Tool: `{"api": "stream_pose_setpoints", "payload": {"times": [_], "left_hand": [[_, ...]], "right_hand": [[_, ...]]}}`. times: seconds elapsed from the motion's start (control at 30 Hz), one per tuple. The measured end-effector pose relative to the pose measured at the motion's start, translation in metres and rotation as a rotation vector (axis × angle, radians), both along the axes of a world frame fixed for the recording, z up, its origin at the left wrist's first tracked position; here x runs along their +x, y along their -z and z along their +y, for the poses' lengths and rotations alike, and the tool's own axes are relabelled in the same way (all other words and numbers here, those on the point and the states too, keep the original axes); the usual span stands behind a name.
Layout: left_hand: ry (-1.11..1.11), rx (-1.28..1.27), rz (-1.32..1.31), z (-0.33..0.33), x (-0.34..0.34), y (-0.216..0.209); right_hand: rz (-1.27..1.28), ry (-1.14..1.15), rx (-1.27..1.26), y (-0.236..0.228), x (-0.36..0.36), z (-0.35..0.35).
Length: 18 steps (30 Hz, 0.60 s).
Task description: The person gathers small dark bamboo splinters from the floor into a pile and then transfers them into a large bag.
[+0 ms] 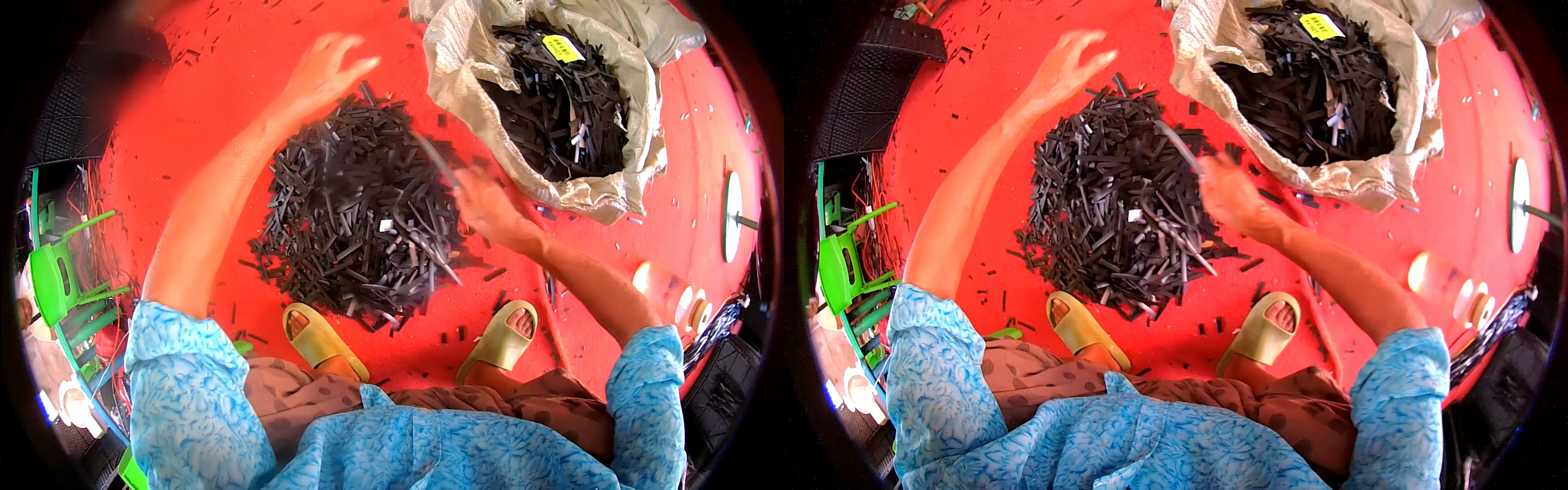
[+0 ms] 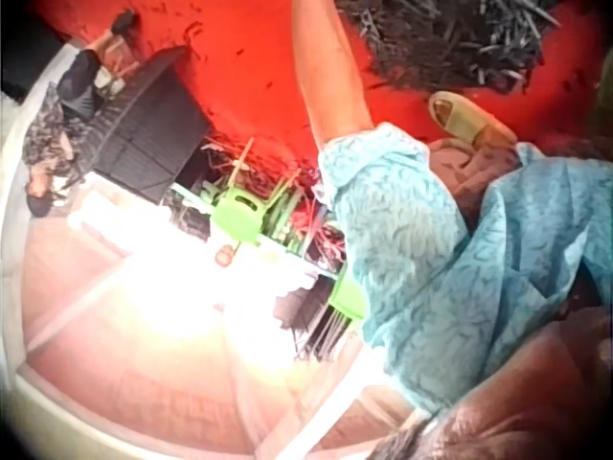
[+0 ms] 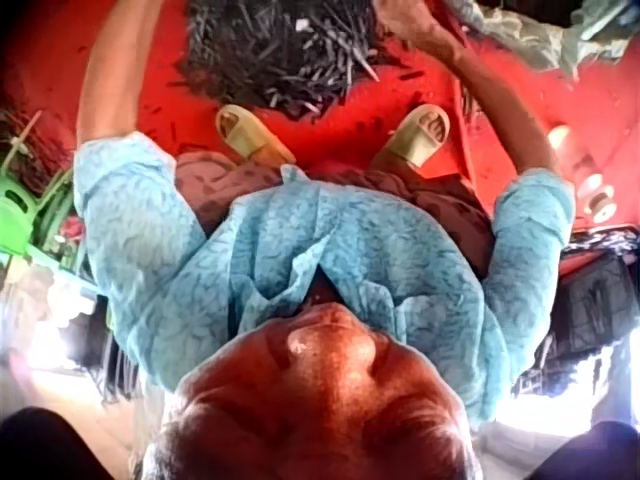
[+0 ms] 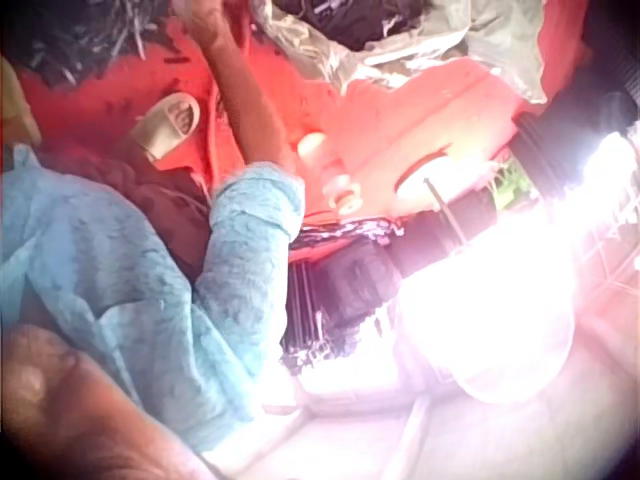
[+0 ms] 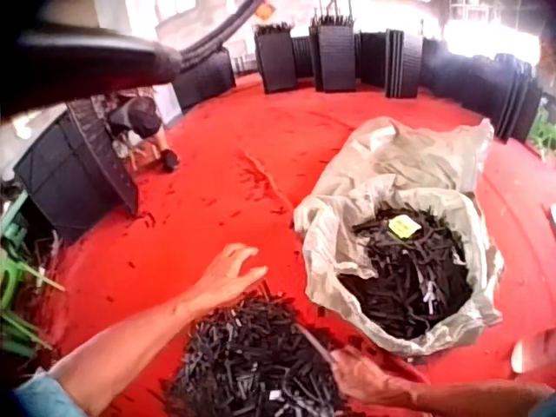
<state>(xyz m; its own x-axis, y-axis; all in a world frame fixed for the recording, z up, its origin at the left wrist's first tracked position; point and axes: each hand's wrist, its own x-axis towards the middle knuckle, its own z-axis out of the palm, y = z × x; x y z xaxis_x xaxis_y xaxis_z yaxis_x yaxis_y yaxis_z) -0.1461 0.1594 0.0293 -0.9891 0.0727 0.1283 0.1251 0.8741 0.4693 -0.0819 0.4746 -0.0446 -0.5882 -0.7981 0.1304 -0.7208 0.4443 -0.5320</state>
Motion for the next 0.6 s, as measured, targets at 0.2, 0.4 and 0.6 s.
{"api": "stream_pose_setpoints", "payload": {"times": [0.2, 0.4, 0.6], "left_hand": [[-0.234, -0.239, -0.488, -0.059, 0.051, 0.071], [-0.134, -0.064, -0.410, 0.013, 0.102, 0.058], [0.143, 0.154, -0.560, 0.021, 0.130, 0.037]], "right_hand": [[-0.699, 0.413, -0.039, 0.008, 0.014, 0.020], [-1.245, 0.380, 0.207, -0.033, 0.024, -0.006], [-1.500, 0.608, 0.022, -0.029, 0.067, 0.011]]}}
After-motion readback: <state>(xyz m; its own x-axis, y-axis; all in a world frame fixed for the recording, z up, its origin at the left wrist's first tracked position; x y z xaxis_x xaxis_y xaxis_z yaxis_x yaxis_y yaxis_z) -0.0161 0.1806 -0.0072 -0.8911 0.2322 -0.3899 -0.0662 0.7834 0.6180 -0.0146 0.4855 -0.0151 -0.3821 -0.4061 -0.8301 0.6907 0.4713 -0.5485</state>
